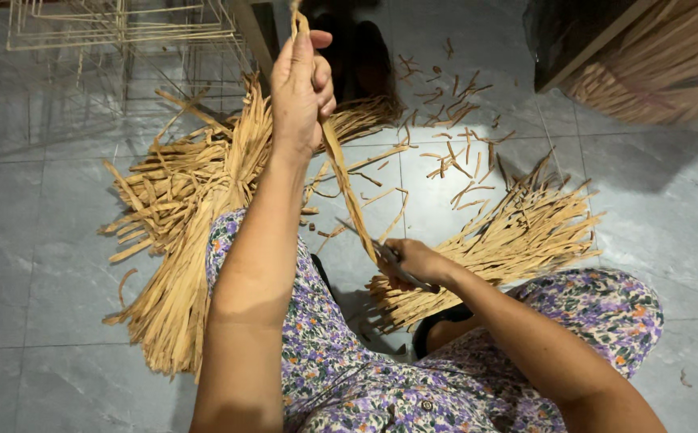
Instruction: The person sits on the floor and uses shears to trim the ends of dried plant strips. They gather the strips into bundles, cut them to a uniform length, and occasionally adjust the bundle or remove cut pieces.
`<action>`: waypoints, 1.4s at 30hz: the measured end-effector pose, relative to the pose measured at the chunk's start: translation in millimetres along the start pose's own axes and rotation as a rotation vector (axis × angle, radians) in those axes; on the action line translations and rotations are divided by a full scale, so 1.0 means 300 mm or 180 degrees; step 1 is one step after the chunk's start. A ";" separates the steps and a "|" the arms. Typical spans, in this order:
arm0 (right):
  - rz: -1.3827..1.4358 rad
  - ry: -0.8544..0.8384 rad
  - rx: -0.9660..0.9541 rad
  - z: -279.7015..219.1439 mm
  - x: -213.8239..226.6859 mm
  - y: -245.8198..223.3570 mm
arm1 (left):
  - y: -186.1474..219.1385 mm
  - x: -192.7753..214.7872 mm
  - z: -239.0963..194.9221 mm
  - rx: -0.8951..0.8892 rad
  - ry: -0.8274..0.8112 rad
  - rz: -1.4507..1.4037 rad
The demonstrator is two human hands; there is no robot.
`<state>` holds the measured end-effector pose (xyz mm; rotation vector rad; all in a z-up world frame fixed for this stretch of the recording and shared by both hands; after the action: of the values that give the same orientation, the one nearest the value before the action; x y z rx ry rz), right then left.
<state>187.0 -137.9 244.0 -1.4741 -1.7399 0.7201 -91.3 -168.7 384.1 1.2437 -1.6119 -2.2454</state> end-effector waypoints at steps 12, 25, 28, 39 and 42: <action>-0.1356 -0.0628 -0.0403 0.049 -0.043 0.127 | 0.060 -0.028 -0.036 -0.0017 -0.0090 0.0311; -0.0469 0.2409 0.1226 -0.174 0.385 -0.205 | -0.030 -0.080 -0.075 0.0430 -0.0135 0.0881; -0.0237 0.2304 0.1875 -0.218 0.396 -0.246 | -0.108 -0.119 -0.082 0.0649 -0.0278 0.1267; 0.0381 0.2463 0.2153 -0.224 0.454 -0.240 | -0.243 -0.237 -0.158 0.0978 -0.0774 0.2147; 0.0429 0.2641 0.1998 -0.219 0.457 -0.228 | -0.244 -0.249 -0.162 0.0938 -0.0820 0.2201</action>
<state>191.6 -18.5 360.4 -1.1877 -0.7022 0.5306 16.0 -134.7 359.2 0.3235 -2.0992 -1.8101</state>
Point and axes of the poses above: each hand's wrist, its own z-axis towards the middle knuckle, its own x-axis out of the back of the hand, y = z × x, the point moved 4 cm from there along z, towards the middle knuckle, and after that the axes turned 9 degrees about x, right-handed, at the moved point
